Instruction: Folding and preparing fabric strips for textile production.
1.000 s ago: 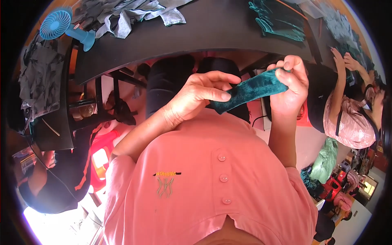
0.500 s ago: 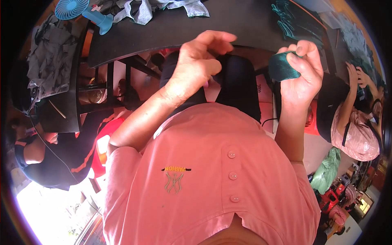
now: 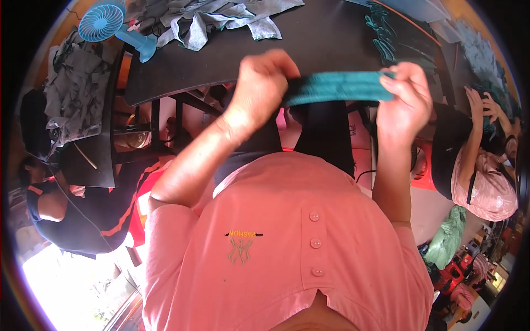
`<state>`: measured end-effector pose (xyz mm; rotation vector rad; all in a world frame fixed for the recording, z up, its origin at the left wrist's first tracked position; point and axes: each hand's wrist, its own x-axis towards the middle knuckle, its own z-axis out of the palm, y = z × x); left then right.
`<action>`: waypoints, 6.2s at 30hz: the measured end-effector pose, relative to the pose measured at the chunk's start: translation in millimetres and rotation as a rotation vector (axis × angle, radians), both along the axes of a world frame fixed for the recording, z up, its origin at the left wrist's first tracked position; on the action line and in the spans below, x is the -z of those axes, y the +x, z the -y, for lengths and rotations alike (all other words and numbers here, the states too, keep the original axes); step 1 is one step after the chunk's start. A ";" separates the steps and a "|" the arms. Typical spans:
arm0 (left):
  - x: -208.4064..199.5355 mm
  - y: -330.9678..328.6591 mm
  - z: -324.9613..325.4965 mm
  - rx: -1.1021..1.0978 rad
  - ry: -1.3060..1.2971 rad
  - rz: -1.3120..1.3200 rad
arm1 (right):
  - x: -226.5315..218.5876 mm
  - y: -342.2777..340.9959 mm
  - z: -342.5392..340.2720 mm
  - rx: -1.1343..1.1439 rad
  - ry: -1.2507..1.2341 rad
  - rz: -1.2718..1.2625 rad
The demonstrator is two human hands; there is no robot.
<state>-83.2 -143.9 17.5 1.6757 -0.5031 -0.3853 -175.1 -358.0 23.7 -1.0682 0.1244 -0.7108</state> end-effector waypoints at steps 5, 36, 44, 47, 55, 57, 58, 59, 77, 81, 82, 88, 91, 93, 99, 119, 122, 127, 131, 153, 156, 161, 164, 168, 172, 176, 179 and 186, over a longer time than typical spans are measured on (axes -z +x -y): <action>4.2 31.1 -1.8 -0.083 0.571 1.020 | 21.2 20.7 1.9 0.361 -1.191 -0.448; 20.2 47.0 -45.2 0.249 0.351 1.175 | 53.4 11.9 10.9 0.407 -1.686 -0.189; 21.5 51.6 -47.4 0.268 0.235 1.082 | 48.9 22.7 16.2 0.240 -1.634 0.047; 24.6 52.4 -52.0 0.253 0.176 0.987 | 42.0 22.5 9.5 0.148 -1.487 0.102; 32.7 44.7 -29.8 0.064 0.207 1.144 | 30.1 6.6 -13.6 -0.124 -0.496 -0.077; 34.8 44.7 -24.2 0.007 0.219 1.127 | 28.5 9.9 -20.3 -0.087 -0.382 -0.152; 34.2 44.1 -19.8 -0.046 0.069 1.089 | 26.4 9.5 -21.1 -0.091 -0.379 -0.149; 33.2 40.4 -18.2 -0.047 0.074 1.092 | 21.3 8.5 -20.5 -0.235 -0.105 -0.089; 35.8 155.9 20.3 -0.324 0.679 1.198 | 19.1 68.4 -25.4 0.211 -1.722 -0.292; 32.2 170.4 13.2 -0.302 0.452 1.221 | 31.9 93.8 9.0 0.350 -1.694 -0.512; 23.3 172.3 7.7 -0.275 0.247 1.132 | 36.4 97.9 17.6 0.406 -1.694 -0.493; -24.8 123.3 -42.1 0.122 0.074 1.211 | 32.8 94.8 15.5 0.442 -1.791 -0.491; -2.2 105.1 -64.8 0.267 0.326 1.126 | 38.7 93.3 25.3 0.471 -1.765 -0.472; 10.5 101.7 -73.8 0.226 0.280 0.971 | 36.9 92.6 25.1 0.545 -1.809 -0.463; 10.5 53.1 -40.7 -0.276 0.253 0.902 | 29.9 78.0 18.4 0.662 -1.720 -0.106; -6.7 33.4 -22.4 -0.100 -0.139 -0.181 | 4.5 44.8 -86.9 -0.413 -0.424 -0.466; -2.4 34.6 -22.2 -0.123 -0.262 -0.306 | 8.1 50.8 -90.4 -0.440 -0.317 -0.518; -1.1 28.4 -20.3 -0.104 -0.272 -0.307 | 13.2 48.2 -91.8 -0.430 -0.274 -0.531; -6.4 11.6 -23.4 -0.069 -0.267 -0.246 | 10.1 50.2 -84.3 -0.390 -0.305 -0.426; -4.7 -14.0 -25.1 0.031 -0.188 -0.110 | 14.3 29.4 -73.5 -0.508 -0.120 -0.425; -5.1 -16.7 -25.0 0.038 -0.280 -0.286 | 16.2 27.9 -70.9 -0.551 -0.043 -0.426; -6.9 -21.0 -26.8 0.011 -0.232 -0.280 | 12.1 22.5 -75.1 -0.535 -0.069 -0.445; -7.5 -22.6 -26.6 0.022 -0.213 -0.205 | 5.4 19.9 -75.4 -0.549 -0.112 -0.486; -4.1 -23.0 -26.1 0.008 -0.152 -0.085 | 1.2 18.2 -76.2 -0.522 -0.204 -0.522; -7.3 -24.0 -25.8 0.029 -0.113 -0.094 | 3.2 17.9 -72.0 -0.520 -0.229 -0.495; -3.4 -20.9 -27.3 0.072 -0.163 -0.182 | 5.8 18.3 -68.6 -0.547 -0.236 -0.475; -2.8 -20.7 -26.2 0.077 -0.168 -0.211 | 8.4 17.7 -68.9 -0.525 -0.248 -0.468; 3.4 -20.0 -23.4 0.008 -0.397 -0.519 | 5.6 13.6 -68.5 -0.545 -0.133 -0.496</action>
